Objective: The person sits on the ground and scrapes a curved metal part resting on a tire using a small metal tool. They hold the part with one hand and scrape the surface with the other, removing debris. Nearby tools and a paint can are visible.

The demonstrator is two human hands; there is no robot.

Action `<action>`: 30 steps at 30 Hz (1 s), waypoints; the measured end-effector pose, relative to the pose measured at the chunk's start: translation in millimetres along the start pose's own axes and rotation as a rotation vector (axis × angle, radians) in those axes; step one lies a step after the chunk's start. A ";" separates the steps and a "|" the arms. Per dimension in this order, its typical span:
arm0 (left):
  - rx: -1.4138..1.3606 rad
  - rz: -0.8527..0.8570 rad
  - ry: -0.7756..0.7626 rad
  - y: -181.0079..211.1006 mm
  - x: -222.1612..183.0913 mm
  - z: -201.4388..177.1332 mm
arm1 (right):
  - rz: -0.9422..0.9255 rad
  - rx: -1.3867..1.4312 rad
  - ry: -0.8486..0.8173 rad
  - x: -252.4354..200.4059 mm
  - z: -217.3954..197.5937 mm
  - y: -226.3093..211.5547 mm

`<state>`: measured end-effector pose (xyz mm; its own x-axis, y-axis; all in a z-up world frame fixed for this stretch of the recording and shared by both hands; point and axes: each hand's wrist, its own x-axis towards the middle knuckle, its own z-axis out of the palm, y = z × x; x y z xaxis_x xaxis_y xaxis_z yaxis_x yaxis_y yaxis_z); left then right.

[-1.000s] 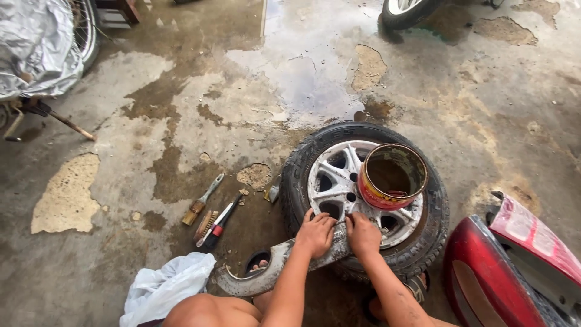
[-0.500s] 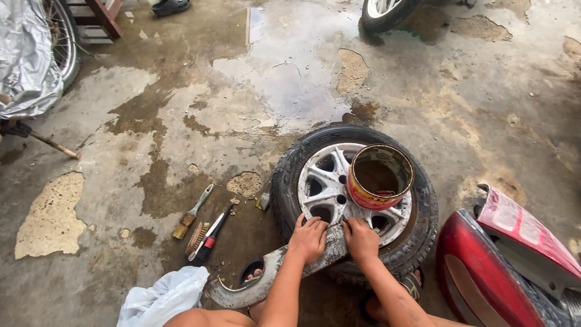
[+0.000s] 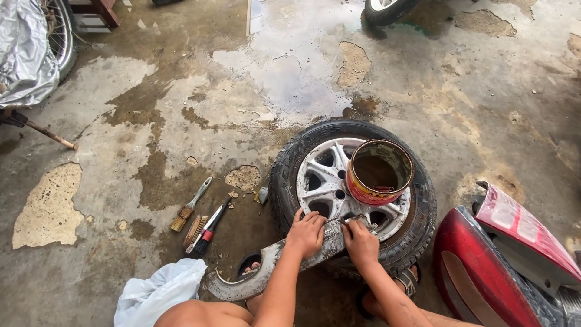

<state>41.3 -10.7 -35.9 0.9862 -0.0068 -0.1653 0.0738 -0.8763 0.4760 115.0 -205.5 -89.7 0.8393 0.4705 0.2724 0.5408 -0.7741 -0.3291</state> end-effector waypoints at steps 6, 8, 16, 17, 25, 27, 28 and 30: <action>0.068 0.035 0.202 -15.9 5.0 36.9 | 0.050 0.009 0.047 1.8 -2.9 -12.0; 0.070 0.034 0.217 -19.0 9.0 39.0 | 0.049 0.019 0.045 -12.8 -13.4 -14.8; 0.047 0.030 0.195 -17.3 5.2 40.5 | 0.054 0.002 0.042 -18.1 -9.3 -18.1; 0.053 0.027 0.198 -18.7 6.1 41.3 | 0.058 0.009 0.007 -9.4 -6.1 -21.0; 0.047 0.011 0.161 -17.7 9.0 36.0 | 0.080 0.007 -0.054 -3.3 -4.6 -25.7; 0.062 0.003 0.130 -17.7 6.2 34.0 | 0.062 0.124 -0.088 -19.8 -26.5 -33.5; 0.054 0.002 0.125 -16.6 5.8 37.8 | 0.064 0.118 -0.095 -24.2 -28.9 -30.5; 0.056 0.014 0.149 -20.2 7.6 39.2 | 0.053 0.063 -0.114 -27.0 -30.2 -29.0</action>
<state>41.5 -12.0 -80.6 0.9985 0.0488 -0.0266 0.0554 -0.9021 0.4280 75.0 -208.6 -60.2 0.8656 0.4779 0.1497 0.4953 -0.7727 -0.3969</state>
